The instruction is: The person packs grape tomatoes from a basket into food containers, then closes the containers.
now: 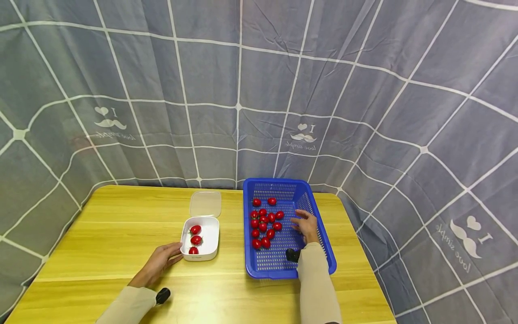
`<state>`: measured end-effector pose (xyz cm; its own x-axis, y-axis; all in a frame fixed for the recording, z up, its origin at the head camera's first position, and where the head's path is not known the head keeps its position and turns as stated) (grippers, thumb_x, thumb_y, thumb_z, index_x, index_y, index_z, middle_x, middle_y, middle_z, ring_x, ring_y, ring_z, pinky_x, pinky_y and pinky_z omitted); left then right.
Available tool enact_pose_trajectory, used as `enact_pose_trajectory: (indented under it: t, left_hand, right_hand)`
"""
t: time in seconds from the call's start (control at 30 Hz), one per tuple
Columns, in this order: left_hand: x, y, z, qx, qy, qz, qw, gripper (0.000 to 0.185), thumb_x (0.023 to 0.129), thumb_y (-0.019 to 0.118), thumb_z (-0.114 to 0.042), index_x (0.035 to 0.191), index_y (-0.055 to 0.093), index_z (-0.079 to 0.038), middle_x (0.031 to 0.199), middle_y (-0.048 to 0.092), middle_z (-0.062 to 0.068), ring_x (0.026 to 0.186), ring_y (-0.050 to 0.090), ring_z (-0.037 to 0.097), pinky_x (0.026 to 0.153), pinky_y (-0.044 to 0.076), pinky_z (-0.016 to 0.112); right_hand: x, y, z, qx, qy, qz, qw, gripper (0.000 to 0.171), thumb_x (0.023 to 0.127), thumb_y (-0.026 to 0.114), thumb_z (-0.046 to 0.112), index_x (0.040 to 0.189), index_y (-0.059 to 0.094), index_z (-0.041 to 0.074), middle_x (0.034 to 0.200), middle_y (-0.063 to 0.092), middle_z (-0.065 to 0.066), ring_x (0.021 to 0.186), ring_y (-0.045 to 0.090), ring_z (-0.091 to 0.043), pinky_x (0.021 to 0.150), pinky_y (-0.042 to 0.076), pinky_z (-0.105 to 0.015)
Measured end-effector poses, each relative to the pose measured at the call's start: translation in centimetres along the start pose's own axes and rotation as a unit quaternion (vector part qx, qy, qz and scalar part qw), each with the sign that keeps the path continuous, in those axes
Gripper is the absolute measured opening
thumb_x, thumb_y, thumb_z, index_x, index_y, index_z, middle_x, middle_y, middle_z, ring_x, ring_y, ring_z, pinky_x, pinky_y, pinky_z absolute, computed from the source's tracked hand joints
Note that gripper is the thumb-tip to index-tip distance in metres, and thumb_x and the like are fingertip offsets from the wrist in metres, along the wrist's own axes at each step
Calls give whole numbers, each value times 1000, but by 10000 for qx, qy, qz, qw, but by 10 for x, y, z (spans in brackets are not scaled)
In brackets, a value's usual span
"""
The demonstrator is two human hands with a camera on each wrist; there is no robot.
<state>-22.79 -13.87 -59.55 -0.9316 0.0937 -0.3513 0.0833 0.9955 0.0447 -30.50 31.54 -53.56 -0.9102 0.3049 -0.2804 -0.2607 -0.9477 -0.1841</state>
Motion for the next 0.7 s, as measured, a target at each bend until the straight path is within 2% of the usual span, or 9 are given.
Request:
enact_pose_trajectory:
  t: [0.13, 0.23, 0.33, 0.4, 0.53, 0.63, 0.7]
  left_hand:
    - [0, 0, 0, 10, -6, 11, 10000, 45, 103, 45, -15, 130, 44, 20, 135, 45, 34, 121, 53, 33, 100, 49, 38]
    - [1, 0, 0, 5, 6, 19, 10000, 45, 103, 45, -15, 130, 44, 20, 135, 45, 34, 120, 53, 33, 100, 50, 36]
    - [1, -1, 1, -18, 0, 13, 10000, 45, 103, 45, -15, 130, 44, 20, 135, 46, 33, 120, 53, 32, 99, 50, 36]
    - [0, -1, 1, -37, -5, 6, 10000, 44, 103, 45, -15, 129, 45, 20, 134, 47, 33, 119, 54, 32, 99, 50, 36]
    - [1, -1, 2, -64, -13, 2, 10000, 44, 102, 46, -15, 129, 46, 20, 134, 47, 32, 118, 54, 31, 99, 50, 36]
    - [1, -1, 2, -70, -12, -18, 10000, 43, 102, 46, -15, 128, 46, 20, 133, 48, 32, 117, 55, 29, 99, 50, 36]
    - [1, -2, 2, -49, -13, -12, 10000, 43, 102, 46, -14, 129, 46, 20, 134, 47, 32, 117, 55, 29, 99, 50, 36]
  right_hand:
    - [1, -5, -4, -108, 170, -109, 9997, 49, 87, 60, -12, 134, 47, -11, 137, 45, -32, 79, 66, -20, 67, 61, -27]
    - [0, -6, -6, -252, 259, -123, 9993, 50, 87, 57, -14, 135, 45, -12, 137, 44, -32, 70, 63, -15, 62, 61, -25]
    - [-2, -4, -7, -610, 313, -131, 9976, 51, 86, 57, -13, 136, 44, -12, 134, 46, -32, 69, 59, -14, 65, 61, -29]
    - [-3, -3, -7, -903, 327, -128, 9953, 52, 86, 56, -13, 136, 43, -13, 131, 47, -33, 72, 58, -17, 72, 62, -36]
    - [-3, -2, -7, -1499, 279, -111, 9882, 52, 83, 58, -12, 134, 44, -15, 123, 51, -33, 75, 58, -22, 76, 61, -41]
    - [-2, -2, -11, -1646, 274, -96, 9859, 49, 83, 60, -12, 130, 47, -16, 118, 54, -32, 76, 61, -27, 74, 61, -40]
    - [-2, -2, -13, -1529, 263, -37, 9879, 46, 83, 59, -13, 128, 48, -18, 116, 55, -33, 74, 62, -26, 72, 62, -38]
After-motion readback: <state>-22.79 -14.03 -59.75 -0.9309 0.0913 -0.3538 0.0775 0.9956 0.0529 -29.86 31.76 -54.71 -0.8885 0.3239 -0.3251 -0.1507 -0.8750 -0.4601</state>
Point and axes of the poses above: each hand's wrist, its own x-axis towards the middle knuckle, its own y-axis out of the palm, z = x × y, the point moved 8 cm from there along x, towards the middle knuckle
